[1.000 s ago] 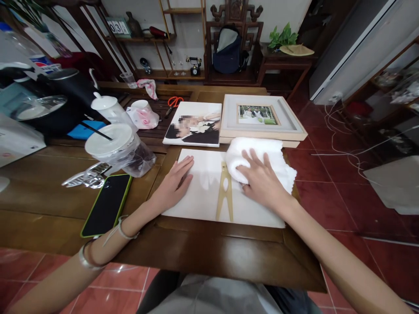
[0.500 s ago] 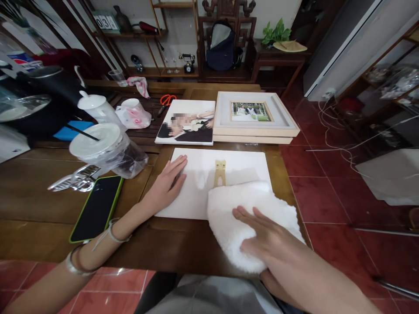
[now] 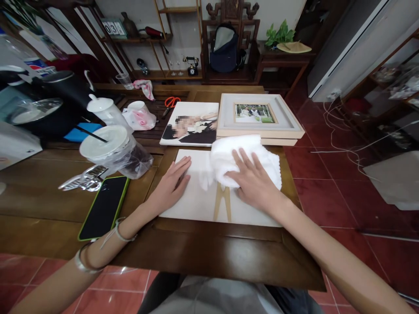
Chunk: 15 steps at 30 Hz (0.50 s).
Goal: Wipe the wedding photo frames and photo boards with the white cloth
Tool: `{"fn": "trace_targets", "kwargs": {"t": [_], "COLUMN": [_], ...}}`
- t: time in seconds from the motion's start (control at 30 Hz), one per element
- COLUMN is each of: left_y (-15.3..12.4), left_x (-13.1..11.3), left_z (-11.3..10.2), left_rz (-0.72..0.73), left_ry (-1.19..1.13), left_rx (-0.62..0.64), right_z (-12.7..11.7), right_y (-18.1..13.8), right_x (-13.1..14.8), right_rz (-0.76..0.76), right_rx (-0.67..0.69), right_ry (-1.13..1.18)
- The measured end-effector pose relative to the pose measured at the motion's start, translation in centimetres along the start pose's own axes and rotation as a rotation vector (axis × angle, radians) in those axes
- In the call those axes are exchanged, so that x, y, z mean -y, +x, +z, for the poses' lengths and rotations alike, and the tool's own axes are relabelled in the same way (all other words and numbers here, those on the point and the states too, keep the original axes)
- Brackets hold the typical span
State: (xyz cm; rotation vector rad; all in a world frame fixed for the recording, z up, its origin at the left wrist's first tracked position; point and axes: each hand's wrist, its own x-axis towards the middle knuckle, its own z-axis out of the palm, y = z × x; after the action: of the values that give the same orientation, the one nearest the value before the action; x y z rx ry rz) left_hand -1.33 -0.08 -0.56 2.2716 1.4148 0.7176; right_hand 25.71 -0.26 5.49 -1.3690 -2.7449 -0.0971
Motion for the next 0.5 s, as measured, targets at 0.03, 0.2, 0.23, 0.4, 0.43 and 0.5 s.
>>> {"fn": "trace_targets", "kwargs": {"t": [0.03, 0.2, 0.23, 0.4, 0.43, 0.5], "left_y": [0.0, -0.1, -0.1, 0.0, 0.0, 0.0], "left_x": [0.0, 0.0, -0.1, 0.0, 0.0, 0.0], "left_z": [0.0, 0.0, 0.0, 0.0, 0.0, 0.0], "left_rz": [-0.002, -0.002, 0.0, 0.005, 0.007, 0.009], "left_ry": [0.0, 0.005, 0.006, 0.009, 0.01, 0.011], "left_rx": [0.003, 0.006, 0.004, 0.005, 0.004, 0.004], "right_z": [0.5, 1.1, 0.9, -0.7, -1.1, -1.7], "right_y": [0.1, -1.6, -2.2, -6.0, -6.9, -8.6], "right_x": [-0.2, -0.1, 0.2, 3.7, 4.5, 5.5], "right_rz": [-0.022, -0.015, -0.014, -0.045, -0.045, -0.044], "right_rx": [0.004, -0.002, 0.009, 0.044, 0.047, 0.071], "right_ry": [0.045, 0.135, 0.148, 0.238, 0.26, 0.296]}}
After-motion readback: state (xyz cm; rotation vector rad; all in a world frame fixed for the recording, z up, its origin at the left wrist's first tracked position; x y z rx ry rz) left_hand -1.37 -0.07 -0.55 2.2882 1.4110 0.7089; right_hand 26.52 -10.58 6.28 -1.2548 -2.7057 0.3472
